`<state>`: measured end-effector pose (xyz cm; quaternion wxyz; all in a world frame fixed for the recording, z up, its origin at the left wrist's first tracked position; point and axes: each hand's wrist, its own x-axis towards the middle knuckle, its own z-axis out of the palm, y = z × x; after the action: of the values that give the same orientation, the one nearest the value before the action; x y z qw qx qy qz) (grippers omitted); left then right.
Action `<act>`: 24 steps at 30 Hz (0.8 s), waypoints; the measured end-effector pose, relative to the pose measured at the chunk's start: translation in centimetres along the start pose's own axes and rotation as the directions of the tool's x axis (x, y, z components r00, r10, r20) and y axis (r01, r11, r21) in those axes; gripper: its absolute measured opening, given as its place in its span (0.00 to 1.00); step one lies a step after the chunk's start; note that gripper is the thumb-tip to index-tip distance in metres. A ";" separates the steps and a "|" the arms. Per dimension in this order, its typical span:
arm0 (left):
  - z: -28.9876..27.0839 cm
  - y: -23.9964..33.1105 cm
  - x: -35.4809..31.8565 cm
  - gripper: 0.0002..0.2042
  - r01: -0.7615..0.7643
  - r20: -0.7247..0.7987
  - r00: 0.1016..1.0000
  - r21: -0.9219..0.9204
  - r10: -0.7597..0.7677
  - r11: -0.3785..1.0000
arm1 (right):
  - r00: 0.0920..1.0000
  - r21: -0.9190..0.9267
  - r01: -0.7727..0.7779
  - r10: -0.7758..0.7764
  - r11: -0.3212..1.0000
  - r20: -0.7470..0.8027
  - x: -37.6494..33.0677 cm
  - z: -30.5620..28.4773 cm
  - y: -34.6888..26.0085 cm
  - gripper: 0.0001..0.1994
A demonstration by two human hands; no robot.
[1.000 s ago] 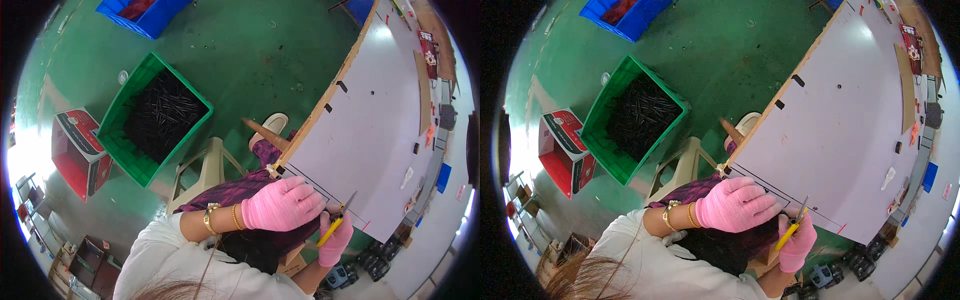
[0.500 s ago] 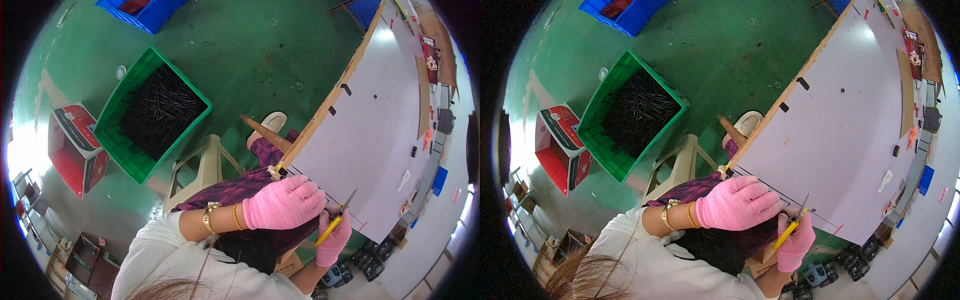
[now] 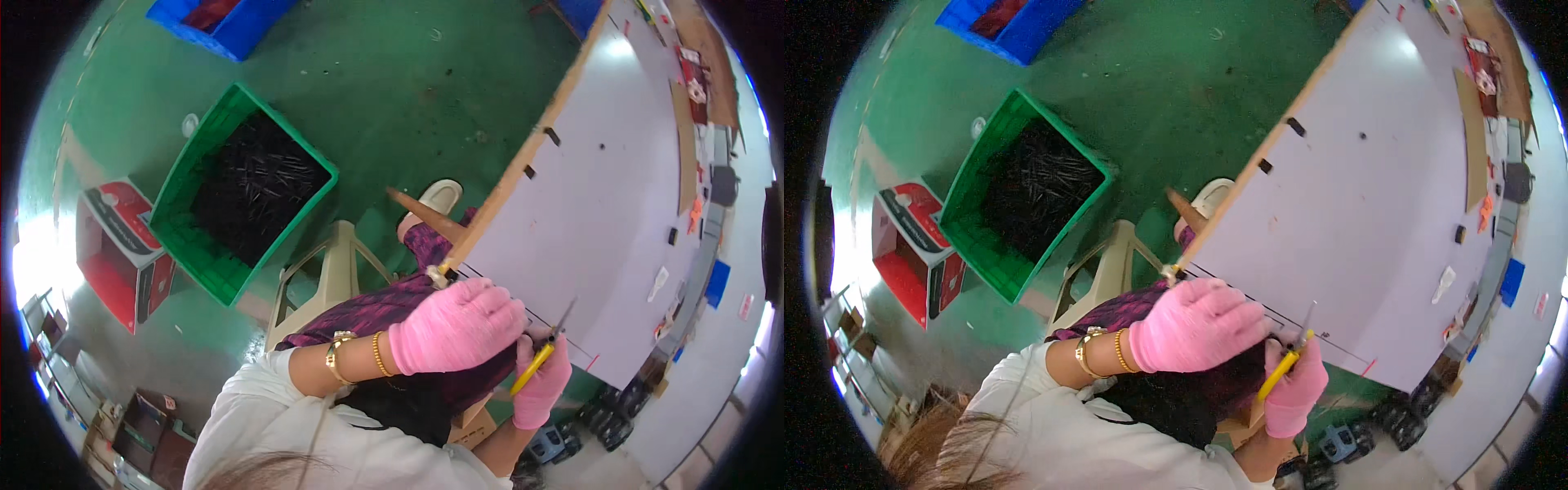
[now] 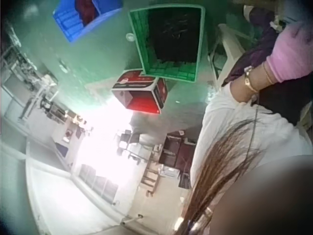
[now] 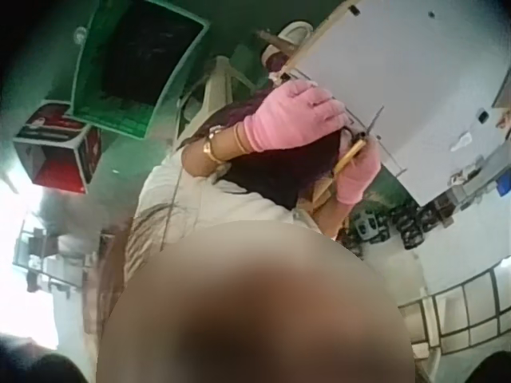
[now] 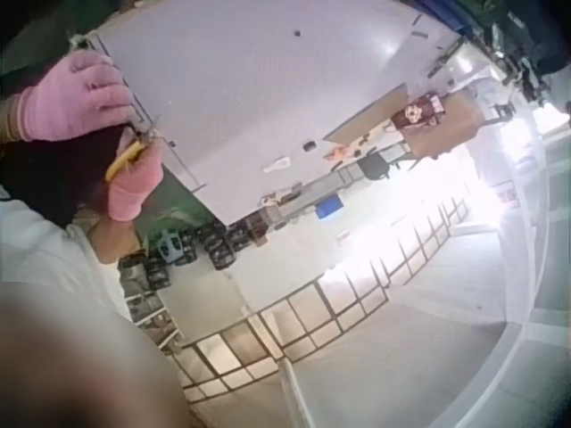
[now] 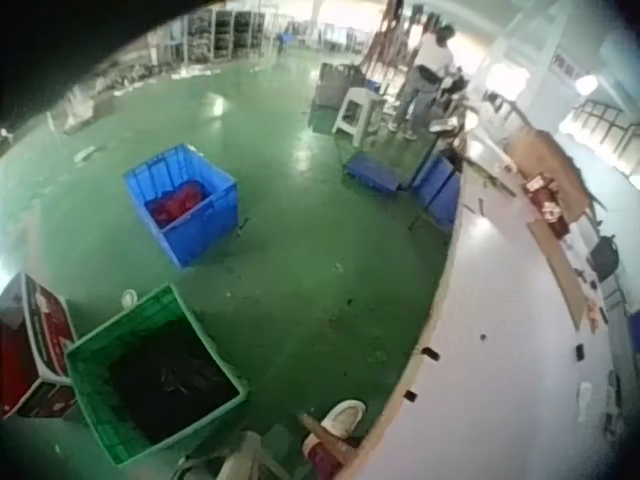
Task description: Cutting black electrical wires to specific lengths using scissors on a measuring table.
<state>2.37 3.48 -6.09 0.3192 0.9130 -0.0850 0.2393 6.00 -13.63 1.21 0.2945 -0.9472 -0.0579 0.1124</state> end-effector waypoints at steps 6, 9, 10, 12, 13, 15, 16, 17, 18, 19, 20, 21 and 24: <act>0.5 0.2 -0.1 0.14 0.108 -0.033 0.994 0.102 -0.105 0.989 | 1.000 -0.016 -0.026 0.026 1.000 0.017 0.1 -0.1 0.9 0.12; 0.8 0.2 -0.1 0.15 0.110 -0.055 0.993 0.115 -0.105 0.987 | 0.997 0.069 -0.019 0.023 0.997 -0.068 -0.1 -0.1 0.7 0.09; 0.7 0.2 0.0 0.15 0.088 -0.042 0.996 0.108 -0.084 0.990 | 0.992 0.084 0.003 0.008 0.996 -0.124 -0.4 -0.2 1.0 0.07; 0.1 0.4 0.5 0.15 0.088 -0.042 0.996 0.154 -0.083 0.984 | 0.987 0.172 -0.070 0.093 0.983 -0.132 -1.1 -0.5 1.8 0.07; -0.1 0.5 0.6 0.15 0.093 -0.017 0.996 0.159 -0.092 0.983 | 0.980 0.250 -0.126 0.160 0.960 -0.119 -1.4 -0.7 2.2 0.07; -0.2 0.6 0.9 0.15 0.074 -0.015 0.997 0.164 -0.073 0.984 | 0.978 0.266 -0.102 0.146 0.959 -0.149 -1.9 -0.7 2.6 0.07; -0.1 0.7 1.0 0.15 0.076 -0.031 0.997 0.170 -0.072 0.983 | 0.979 0.265 -0.066 0.114 0.962 -0.171 -2.2 -0.8 2.8 0.07; -0.1 0.6 0.9 0.16 0.080 -0.035 0.997 0.168 -0.075 0.983 | 0.976 0.289 -0.074 0.128 0.954 -0.174 -2.4 -0.8 2.9 0.07; -0.3 0.7 1.0 0.16 0.061 -0.016 0.998 0.181 -0.059 0.982 | 0.979 0.347 -0.124 0.172 0.930 -0.113 -2.6 -1.0 3.0 0.09; -0.5 0.8 1.0 0.16 0.079 0.000 0.997 0.185 -0.081 0.980 | 0.977 0.401 -0.173 0.210 0.899 -0.049 -2.9 -1.0 3.3 0.12; -0.6 0.9 1.0 0.16 0.097 0.014 0.995 0.184 -0.101 0.978 | 0.974 0.422 -0.180 0.222 0.889 -0.052 -3.1 -0.9 4.0 0.12; -0.5 0.9 0.8 0.17 0.093 0.034 0.994 0.173 -0.100 0.980 | 0.976 0.467 -0.163 0.211 0.869 -0.051 -3.3 -0.6 4.9 0.13; -0.6 1.1 0.9 0.16 0.112 0.050 0.991 0.169 -0.122 0.979 | 0.976 0.586 -0.162 0.217 0.794 -0.023 -3.6 -0.4 5.6 0.13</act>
<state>2.60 3.03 -4.64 0.2529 0.9466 -0.0203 0.1988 2.88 -19.04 -1.01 0.5588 -0.8172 0.0874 0.1111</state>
